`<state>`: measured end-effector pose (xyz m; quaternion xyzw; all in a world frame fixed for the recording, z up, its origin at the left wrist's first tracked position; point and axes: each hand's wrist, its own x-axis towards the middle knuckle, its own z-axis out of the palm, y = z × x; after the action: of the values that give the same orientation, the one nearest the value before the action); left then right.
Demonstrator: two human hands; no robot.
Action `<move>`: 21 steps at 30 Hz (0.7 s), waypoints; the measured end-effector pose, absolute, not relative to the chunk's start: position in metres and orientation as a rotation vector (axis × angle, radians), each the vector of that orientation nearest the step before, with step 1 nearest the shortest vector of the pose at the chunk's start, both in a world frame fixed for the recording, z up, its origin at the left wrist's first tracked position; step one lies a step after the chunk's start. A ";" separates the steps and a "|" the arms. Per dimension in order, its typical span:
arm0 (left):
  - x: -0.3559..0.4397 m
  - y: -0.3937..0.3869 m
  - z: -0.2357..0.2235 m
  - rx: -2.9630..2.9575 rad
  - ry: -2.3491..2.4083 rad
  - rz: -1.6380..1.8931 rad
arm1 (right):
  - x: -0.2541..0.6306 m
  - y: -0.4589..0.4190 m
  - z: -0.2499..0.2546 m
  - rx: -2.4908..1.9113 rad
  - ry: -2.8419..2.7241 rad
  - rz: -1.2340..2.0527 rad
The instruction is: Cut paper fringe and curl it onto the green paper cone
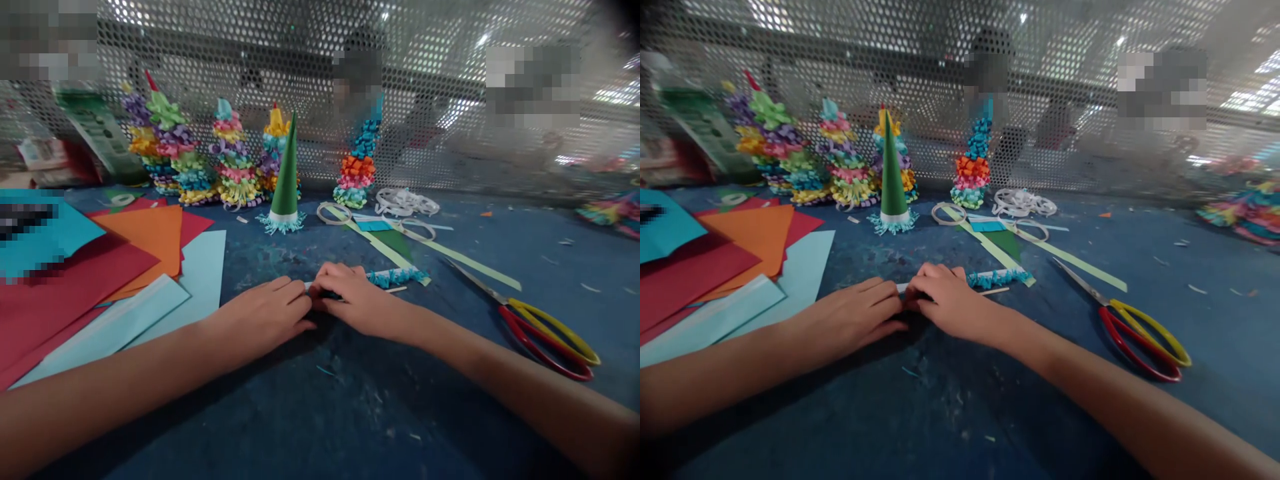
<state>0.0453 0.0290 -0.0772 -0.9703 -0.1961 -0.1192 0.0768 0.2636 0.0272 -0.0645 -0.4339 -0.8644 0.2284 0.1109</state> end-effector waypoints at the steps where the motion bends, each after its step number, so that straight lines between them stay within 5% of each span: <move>1: 0.047 0.030 -0.077 -2.930 -0.603 -0.331 | 0.263 0.027 -0.064 -1.294 -2.521 0.688; 12: 0.053 0.040 -0.069 -3.175 -0.938 -0.126 | 0.263 0.030 -0.063 -1.386 -2.431 0.624; 21: 0.054 0.047 -0.075 -3.265 -1.183 -0.431 | 0.267 0.031 -0.068 -1.216 -2.521 0.474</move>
<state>0.0539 0.0467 -0.0751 -0.9181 -0.3328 -0.1211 -0.1778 0.2671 0.0311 -0.0680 -0.4234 -0.8779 0.1650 0.1511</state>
